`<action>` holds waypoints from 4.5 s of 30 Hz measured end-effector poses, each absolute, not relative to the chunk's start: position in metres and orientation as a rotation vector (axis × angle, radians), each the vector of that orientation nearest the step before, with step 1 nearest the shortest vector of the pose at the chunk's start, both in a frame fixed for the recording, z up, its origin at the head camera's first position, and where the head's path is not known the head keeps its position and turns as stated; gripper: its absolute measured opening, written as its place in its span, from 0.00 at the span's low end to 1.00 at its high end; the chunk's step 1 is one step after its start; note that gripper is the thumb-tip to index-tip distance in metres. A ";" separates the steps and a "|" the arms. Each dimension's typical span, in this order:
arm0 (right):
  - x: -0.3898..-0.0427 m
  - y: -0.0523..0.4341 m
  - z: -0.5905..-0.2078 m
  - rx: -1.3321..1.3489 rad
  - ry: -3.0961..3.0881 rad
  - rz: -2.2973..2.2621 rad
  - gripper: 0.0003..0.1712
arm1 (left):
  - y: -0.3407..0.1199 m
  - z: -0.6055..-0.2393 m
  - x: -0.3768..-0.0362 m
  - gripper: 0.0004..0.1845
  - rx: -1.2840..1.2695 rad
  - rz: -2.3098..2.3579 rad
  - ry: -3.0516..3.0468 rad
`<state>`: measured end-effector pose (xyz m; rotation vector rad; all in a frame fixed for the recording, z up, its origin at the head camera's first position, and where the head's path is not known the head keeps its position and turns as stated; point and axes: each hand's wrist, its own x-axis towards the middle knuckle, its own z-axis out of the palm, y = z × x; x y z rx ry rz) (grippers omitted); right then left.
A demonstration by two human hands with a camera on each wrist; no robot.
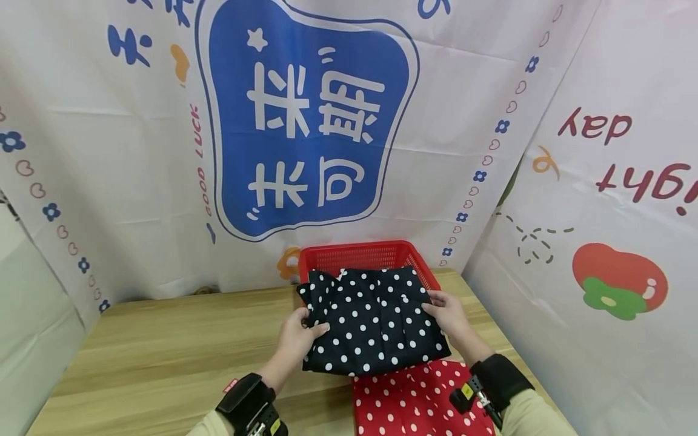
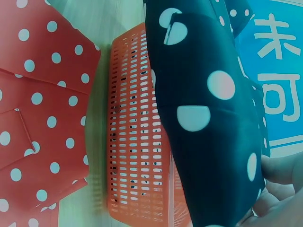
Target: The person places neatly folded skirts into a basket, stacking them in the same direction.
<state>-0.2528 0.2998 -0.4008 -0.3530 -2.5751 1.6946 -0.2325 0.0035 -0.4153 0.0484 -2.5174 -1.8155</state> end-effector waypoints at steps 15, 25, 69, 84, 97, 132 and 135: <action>-0.267 0.298 -0.405 -0.367 -2.566 1.694 0.20 | 0.003 -0.421 -0.244 0.10 0.048 -1.773 -2.529; -0.281 0.296 -0.407 -0.393 -2.561 1.703 0.20 | 0.001 -0.425 -0.258 0.09 0.008 -1.699 -2.568; -0.340 0.289 -0.406 -0.375 -2.629 1.168 0.19 | 0.017 -0.420 -0.303 0.11 0.133 -1.382 -2.647; -0.358 0.286 -0.399 -0.352 -2.646 1.177 0.21 | 0.024 -0.417 -0.323 0.11 0.178 -1.306 -2.587; -0.362 0.284 -0.409 -0.309 -2.531 1.083 0.19 | 0.032 -0.437 -0.324 0.10 0.092 -1.258 -2.458; -0.387 0.276 -0.461 -0.381 -2.707 1.269 0.28 | 0.040 -0.455 -0.345 0.08 0.101 -1.305 -2.746; -0.385 0.273 -0.466 -0.329 -2.748 1.348 0.30 | 0.040 -0.456 -0.341 0.14 0.108 -1.351 -2.796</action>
